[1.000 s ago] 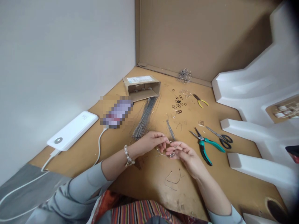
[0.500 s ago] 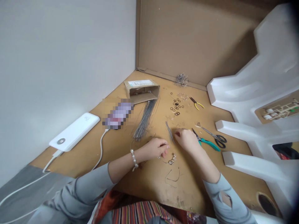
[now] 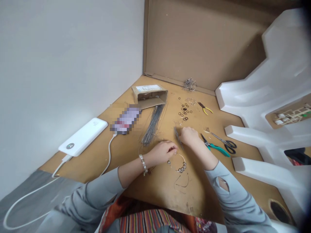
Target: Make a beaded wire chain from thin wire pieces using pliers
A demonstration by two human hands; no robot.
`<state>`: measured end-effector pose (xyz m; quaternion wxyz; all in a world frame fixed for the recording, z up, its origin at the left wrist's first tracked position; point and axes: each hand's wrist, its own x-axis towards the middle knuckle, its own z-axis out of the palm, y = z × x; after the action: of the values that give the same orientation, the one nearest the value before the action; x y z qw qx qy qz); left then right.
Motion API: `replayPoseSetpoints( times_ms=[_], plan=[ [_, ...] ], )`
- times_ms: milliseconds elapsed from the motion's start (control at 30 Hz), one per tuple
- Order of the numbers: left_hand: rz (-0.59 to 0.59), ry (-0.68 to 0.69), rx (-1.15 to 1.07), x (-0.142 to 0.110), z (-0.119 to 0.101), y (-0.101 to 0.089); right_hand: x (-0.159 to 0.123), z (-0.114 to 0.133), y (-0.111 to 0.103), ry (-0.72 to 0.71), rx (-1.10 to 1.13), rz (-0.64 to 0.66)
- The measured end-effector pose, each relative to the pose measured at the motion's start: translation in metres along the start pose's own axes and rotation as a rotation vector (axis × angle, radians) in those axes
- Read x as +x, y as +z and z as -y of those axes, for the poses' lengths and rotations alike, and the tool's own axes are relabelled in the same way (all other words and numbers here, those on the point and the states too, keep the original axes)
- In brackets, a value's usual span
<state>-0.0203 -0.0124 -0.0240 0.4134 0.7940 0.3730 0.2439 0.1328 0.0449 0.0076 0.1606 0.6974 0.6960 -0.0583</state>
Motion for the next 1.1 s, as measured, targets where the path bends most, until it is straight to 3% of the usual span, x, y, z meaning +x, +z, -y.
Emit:
replayPoseSetpoints(
  times_ms=[567, 900, 1100],
  plan=[
    [-0.023, 0.024, 0.064, 0.0, 0.002, -0.002, 0.0, -0.011, -0.009, 0.004, 0.017, 0.045],
    [-0.03, 0.025, 0.084, 0.001, 0.002, -0.002, -0.001, -0.029, -0.006, -0.071, 0.111, -0.024],
    [-0.014, 0.028, 0.095, 0.0, 0.001, -0.002, -0.007, -0.042, -0.015, -0.05, 0.077, -0.099]
  ],
)
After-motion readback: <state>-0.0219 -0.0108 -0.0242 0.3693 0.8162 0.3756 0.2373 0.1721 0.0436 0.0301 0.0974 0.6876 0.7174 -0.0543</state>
